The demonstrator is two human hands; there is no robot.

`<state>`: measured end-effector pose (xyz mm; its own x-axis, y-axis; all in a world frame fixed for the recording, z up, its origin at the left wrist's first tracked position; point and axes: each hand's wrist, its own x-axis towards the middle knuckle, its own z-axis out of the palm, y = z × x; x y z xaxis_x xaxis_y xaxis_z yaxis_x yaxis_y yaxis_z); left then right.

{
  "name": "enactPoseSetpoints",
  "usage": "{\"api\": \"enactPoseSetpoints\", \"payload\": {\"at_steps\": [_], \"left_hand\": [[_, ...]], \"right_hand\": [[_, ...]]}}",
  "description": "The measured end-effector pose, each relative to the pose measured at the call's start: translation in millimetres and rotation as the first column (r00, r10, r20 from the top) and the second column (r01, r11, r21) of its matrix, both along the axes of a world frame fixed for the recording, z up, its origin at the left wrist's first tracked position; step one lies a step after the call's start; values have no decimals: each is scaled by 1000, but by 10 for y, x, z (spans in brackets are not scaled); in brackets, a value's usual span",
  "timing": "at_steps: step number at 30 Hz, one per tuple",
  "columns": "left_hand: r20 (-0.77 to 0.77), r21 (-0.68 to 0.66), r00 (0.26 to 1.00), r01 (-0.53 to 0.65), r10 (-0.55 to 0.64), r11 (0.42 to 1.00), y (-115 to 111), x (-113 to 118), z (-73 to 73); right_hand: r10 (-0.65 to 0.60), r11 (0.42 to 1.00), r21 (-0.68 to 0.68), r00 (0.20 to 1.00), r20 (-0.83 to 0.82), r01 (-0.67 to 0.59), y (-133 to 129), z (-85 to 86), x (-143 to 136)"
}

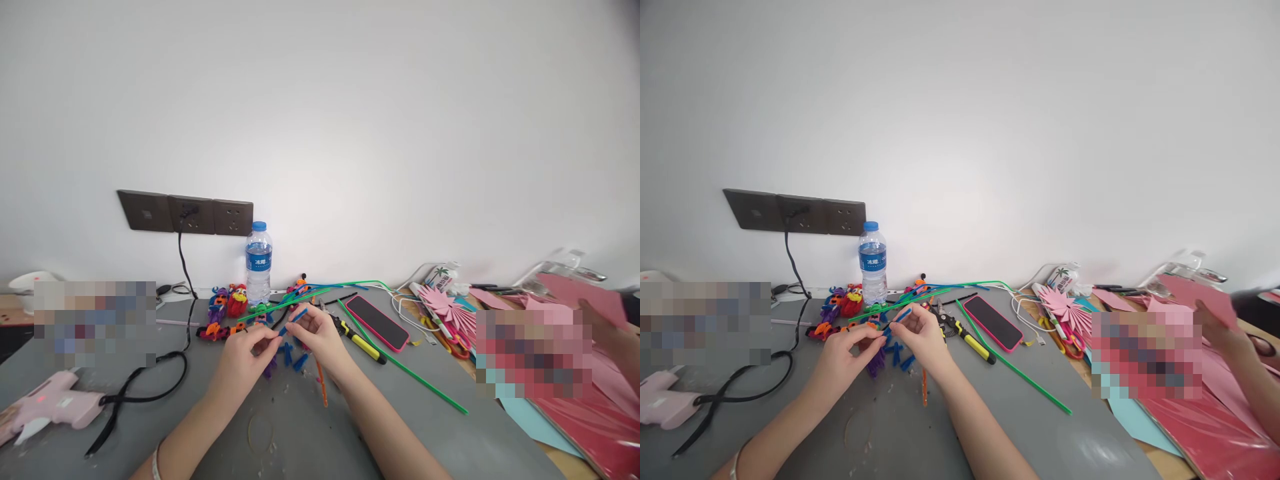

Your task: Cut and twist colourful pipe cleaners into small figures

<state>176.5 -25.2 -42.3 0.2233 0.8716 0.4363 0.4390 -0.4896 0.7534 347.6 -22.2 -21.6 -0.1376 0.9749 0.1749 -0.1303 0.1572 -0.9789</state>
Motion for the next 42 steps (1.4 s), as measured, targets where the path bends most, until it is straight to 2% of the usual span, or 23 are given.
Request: {"api": "enactPoseSetpoints", "payload": {"at_steps": [13, 19, 22, 24, 26, 28, 31, 33, 36, 39, 42], "left_hand": [[-40, 63, 999, 6, -4, 998, -32, 5, 35], [0, 84, 1000, 9, -9, 996, -11, -6, 21], [44, 22, 999, 26, -27, 999, -8, 0, 35], [151, -107, 988, 29, -12, 994, -12, 13, 58], [326, -294, 945, 67, 34, 953, -20, 33, 90], [511, -481, 854, 189, 98, 856, -33, 57, 129], [685, -617, 703, 417, 194, 667, -56, 91, 177], [743, -620, 624, 507, 242, 599, -65, 104, 186], [792, -594, 532, 557, 300, 581, -61, 103, 161], [801, -590, 497, 558, 335, 583, -46, 87, 123], [802, -591, 485, 559, 349, 581, -38, 78, 105]], "right_hand": [[2, 998, -64, 999, -48, -5, -8, 0, 2], [62, 988, -140, 998, 24, -58, -10, 15, 59], [66, 993, -108, 994, 82, -57, -8, 25, 65], [27, 998, -65, 992, 121, -19, -3, 21, 62], [-78, 996, 49, 980, 181, 70, -3, 13, 57], [-226, 953, 256, 941, 250, 161, -15, 6, 49], [-392, 809, 567, 861, 324, 154, -57, 6, 28], [-438, 729, 680, 818, 373, 80, -88, 10, 7], [-459, 676, 736, 760, 460, -38, -121, 8, -24], [-448, 677, 731, 737, 505, -89, -128, -3, -36], [-434, 693, 718, 756, 491, -69, -120, -20, -28]]}}
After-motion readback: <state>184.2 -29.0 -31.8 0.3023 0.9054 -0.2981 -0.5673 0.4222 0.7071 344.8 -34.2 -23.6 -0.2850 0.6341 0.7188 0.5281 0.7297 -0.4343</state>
